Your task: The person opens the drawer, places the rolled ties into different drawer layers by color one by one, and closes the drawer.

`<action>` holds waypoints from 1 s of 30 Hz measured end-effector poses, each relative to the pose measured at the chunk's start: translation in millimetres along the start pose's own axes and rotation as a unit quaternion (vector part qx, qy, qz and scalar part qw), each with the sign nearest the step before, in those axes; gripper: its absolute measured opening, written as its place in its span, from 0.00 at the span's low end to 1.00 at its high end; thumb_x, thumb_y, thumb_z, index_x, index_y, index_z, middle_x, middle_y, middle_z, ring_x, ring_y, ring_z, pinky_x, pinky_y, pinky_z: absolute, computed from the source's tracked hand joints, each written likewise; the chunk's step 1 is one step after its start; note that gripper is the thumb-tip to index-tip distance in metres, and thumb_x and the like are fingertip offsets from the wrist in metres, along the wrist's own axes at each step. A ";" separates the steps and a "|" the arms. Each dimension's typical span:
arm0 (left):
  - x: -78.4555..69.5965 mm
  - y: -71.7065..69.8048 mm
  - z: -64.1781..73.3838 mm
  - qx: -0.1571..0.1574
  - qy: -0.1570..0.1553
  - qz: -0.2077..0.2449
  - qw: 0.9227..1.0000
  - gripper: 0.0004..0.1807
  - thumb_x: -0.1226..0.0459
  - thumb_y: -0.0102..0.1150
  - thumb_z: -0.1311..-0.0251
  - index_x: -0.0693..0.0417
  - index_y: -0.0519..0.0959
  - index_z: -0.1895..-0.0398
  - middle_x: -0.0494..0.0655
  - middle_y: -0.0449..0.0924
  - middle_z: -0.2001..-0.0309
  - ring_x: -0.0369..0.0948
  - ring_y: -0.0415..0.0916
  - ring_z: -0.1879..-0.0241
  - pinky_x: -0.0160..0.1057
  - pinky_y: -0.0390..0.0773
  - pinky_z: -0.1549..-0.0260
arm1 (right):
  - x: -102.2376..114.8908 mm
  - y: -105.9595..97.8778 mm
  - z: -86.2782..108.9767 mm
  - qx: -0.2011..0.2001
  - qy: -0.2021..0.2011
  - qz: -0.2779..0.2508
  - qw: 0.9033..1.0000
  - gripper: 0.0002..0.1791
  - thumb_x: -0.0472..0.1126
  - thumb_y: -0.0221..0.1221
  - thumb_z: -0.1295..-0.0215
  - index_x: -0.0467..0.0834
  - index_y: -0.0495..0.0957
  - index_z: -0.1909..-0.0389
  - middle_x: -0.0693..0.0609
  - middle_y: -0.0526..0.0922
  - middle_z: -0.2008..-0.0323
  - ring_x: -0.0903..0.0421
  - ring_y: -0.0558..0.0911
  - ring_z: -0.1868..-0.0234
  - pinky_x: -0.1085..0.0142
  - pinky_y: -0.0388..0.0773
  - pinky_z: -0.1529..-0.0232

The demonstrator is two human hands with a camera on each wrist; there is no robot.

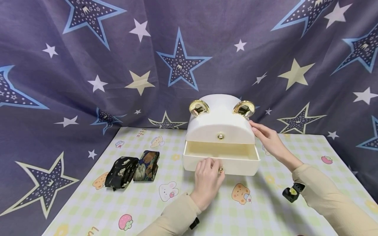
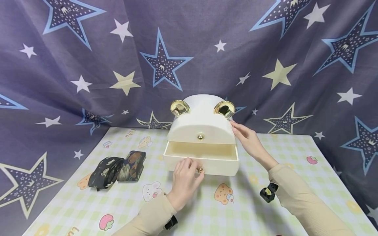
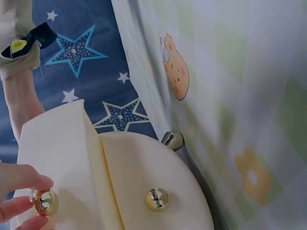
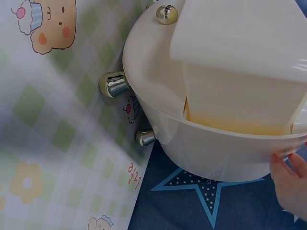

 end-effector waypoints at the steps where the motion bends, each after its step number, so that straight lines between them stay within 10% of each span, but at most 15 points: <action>1: -0.5 -0.4 0.2 0.000 0.001 -0.001 1.000 0.12 0.64 0.67 0.65 0.52 0.74 0.76 0.42 0.70 0.75 0.35 0.66 0.75 0.30 0.64 0.75 | -0.1 -0.1 0.0 0.000 0.000 0.000 1.000 0.25 0.46 0.45 0.33 0.40 0.62 0.39 0.44 0.61 0.38 0.47 0.63 0.40 0.60 0.62 0.43; 30: -12.7 -15.5 12.6 -0.013 0.023 -0.003 1.000 0.10 0.64 0.66 0.66 0.53 0.75 0.78 0.42 0.69 0.77 0.35 0.66 0.76 0.31 0.66 0.74 | -2.7 0.6 -0.7 0.004 0.003 -0.004 1.000 0.27 0.49 0.45 0.34 0.39 0.61 0.38 0.43 0.60 0.38 0.45 0.62 0.40 0.53 0.60 0.43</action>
Point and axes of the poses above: each hand's wrist, its own z-axis away from the middle knuckle, its own y-axis out of the palm, x = y × z, the point moved 8 cm from there along -z, towards the middle knuckle
